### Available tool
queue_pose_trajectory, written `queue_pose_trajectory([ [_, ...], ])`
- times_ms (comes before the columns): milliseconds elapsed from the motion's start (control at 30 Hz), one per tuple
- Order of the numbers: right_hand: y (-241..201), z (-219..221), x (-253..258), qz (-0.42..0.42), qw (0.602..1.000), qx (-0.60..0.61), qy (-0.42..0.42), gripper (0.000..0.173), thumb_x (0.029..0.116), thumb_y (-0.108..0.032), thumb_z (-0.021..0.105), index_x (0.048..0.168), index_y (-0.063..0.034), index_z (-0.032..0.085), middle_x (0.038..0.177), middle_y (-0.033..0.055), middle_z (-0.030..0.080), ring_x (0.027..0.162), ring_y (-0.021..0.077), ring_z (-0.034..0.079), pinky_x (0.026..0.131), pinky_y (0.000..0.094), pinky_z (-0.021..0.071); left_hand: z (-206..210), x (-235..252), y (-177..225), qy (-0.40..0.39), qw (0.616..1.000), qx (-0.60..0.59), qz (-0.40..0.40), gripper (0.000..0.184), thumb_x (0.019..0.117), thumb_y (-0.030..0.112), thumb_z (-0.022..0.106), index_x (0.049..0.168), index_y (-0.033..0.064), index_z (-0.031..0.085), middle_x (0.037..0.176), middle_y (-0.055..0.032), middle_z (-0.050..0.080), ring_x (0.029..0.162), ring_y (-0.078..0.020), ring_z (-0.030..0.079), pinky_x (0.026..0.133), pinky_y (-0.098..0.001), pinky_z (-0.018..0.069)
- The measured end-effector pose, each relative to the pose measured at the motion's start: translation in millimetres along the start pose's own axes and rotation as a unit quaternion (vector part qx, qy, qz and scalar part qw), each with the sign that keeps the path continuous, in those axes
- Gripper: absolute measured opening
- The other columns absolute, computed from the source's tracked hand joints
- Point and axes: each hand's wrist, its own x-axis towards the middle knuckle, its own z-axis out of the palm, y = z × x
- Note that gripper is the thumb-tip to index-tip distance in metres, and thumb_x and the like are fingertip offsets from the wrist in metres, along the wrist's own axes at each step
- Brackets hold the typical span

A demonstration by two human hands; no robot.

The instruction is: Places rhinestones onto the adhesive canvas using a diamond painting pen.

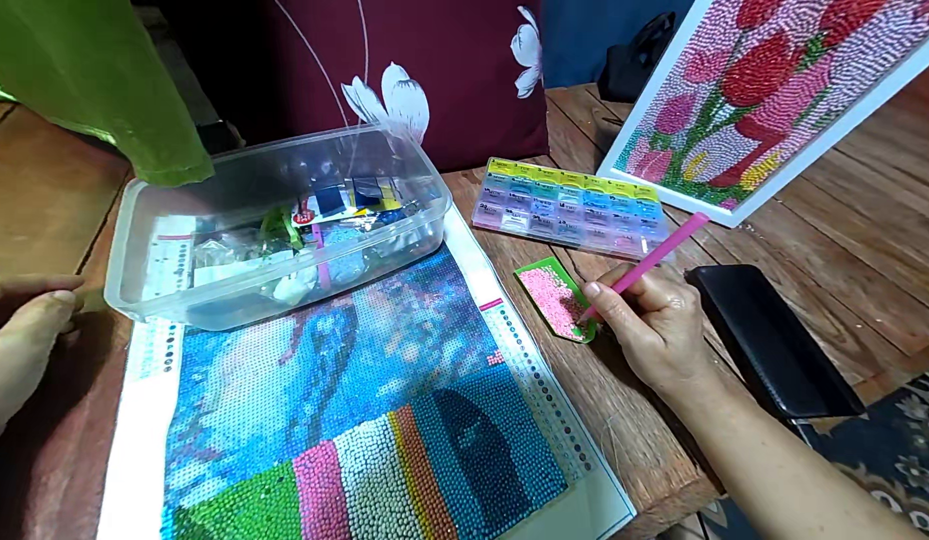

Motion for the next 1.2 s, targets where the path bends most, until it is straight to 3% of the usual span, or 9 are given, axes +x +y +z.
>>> queue_pose_trajectory([
  [233,-0.5,0.2,0.4,-0.002,1.000,0.014,-0.001,0.026,0.1005,-0.017,0.056,0.079,-0.0050,0.063,0.066,-0.0080,0.055,0.059,-0.0114,0.048,0.056,0.0055,0.0397,2.5,2.5,-6.7,0.007,1.000,-0.021,0.012,0.029,0.1065,0.012,0.048,0.115,-0.0131,0.061,0.089,-0.0144,0.060,0.073,-0.0087,0.051,0.069,-0.0245,0.0457],
  [633,0.6,0.2,0.8,-0.004,1.000,0.015,-0.006,0.024,0.1001,-0.016,0.056,0.080,-0.0053,0.062,0.065,-0.0084,0.053,0.058,-0.0112,0.048,0.055,0.0056,0.0387,2.1,6.0,-13.2,0.003,1.000,-0.027,0.013,0.029,0.1064,0.010,0.048,0.115,-0.0151,0.059,0.090,-0.0171,0.060,0.072,-0.0104,0.051,0.069,-0.0261,0.0461],
  [1067,1.7,-0.4,-0.3,-0.011,1.000,0.023,-0.008,0.024,0.0998,-0.016,0.055,0.079,-0.0050,0.063,0.064,-0.0076,0.053,0.058,-0.0101,0.047,0.055,0.0065,0.0381,2.3,5.6,-9.7,0.004,0.999,-0.033,0.010,0.030,0.1050,0.011,0.046,0.113,-0.0139,0.060,0.086,-0.0123,0.060,0.069,-0.0050,0.050,0.066,-0.0210,0.0445],
  [1200,1.6,-1.2,-0.4,-0.013,0.999,0.025,-0.014,0.024,0.0996,-0.016,0.055,0.079,-0.0054,0.063,0.065,-0.0076,0.054,0.059,-0.0100,0.049,0.055,0.0066,0.0397,0.9,4.3,-6.0,-0.002,1.000,-0.019,-0.002,0.030,0.1065,0.010,0.045,0.115,-0.0145,0.060,0.090,-0.0175,0.061,0.073,-0.0111,0.052,0.070,-0.0277,0.0462],
])
